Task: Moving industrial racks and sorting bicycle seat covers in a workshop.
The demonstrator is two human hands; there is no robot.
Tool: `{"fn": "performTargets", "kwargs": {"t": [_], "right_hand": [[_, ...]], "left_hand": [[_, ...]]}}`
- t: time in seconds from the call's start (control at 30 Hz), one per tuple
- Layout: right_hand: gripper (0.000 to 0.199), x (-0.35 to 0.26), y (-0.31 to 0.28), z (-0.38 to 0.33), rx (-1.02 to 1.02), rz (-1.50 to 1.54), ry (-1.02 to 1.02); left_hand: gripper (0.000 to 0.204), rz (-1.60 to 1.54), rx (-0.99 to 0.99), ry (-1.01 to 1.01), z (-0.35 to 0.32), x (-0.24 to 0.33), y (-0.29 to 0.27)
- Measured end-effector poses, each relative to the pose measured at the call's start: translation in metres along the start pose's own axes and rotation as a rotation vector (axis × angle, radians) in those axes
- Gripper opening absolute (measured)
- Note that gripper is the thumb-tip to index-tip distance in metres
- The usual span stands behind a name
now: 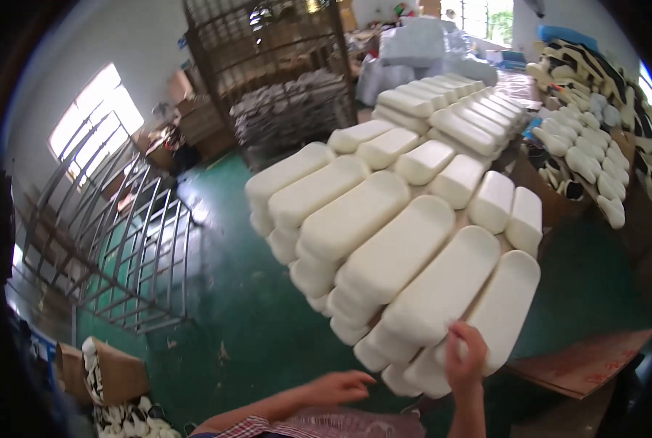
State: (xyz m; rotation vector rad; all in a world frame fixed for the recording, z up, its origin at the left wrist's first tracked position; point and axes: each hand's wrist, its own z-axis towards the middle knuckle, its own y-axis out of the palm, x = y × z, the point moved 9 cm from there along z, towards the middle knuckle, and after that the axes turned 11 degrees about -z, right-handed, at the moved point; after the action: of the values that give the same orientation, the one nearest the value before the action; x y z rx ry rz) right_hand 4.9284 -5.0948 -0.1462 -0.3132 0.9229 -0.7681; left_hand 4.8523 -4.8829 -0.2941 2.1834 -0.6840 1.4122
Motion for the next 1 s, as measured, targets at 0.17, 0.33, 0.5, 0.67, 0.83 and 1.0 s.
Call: {"fn": "performTargets", "kwargs": {"t": [0.17, 0.33, 0.5, 0.67, 0.83, 1.0], "right_hand": [[0.022, -0.318, 0.105, 0.061, -0.158, 0.49, -0.722], [0.024, -0.485, 0.138, 0.056, -0.292, 0.724, -1.322], [0.024, -0.524, 0.221, 0.088, -0.784, 1.264, -1.353], [0.021, -0.517, 0.39, 0.167, -0.697, 1.242, -1.106], [0.019, -0.404, 0.687, 0.242, -0.441, 0.582, -0.28], [0.046, -0.254, 0.804, 0.345, 0.138, -0.031, 0.048]], "left_hand": [[0.036, 0.107, 0.847, -0.089, -0.236, -0.055, -0.213], [0.028, -0.432, 1.181, 0.198, -0.325, -0.09, -0.33], [0.028, -0.176, 1.183, 0.092, -0.329, -0.116, -0.412], [0.023, 0.132, 1.274, 0.0, -0.367, -0.189, -0.499], [0.022, 0.752, 0.983, -0.466, -0.475, -0.389, -0.561], [0.02, 0.811, 0.981, -0.442, -0.448, -0.359, -0.781]]}}
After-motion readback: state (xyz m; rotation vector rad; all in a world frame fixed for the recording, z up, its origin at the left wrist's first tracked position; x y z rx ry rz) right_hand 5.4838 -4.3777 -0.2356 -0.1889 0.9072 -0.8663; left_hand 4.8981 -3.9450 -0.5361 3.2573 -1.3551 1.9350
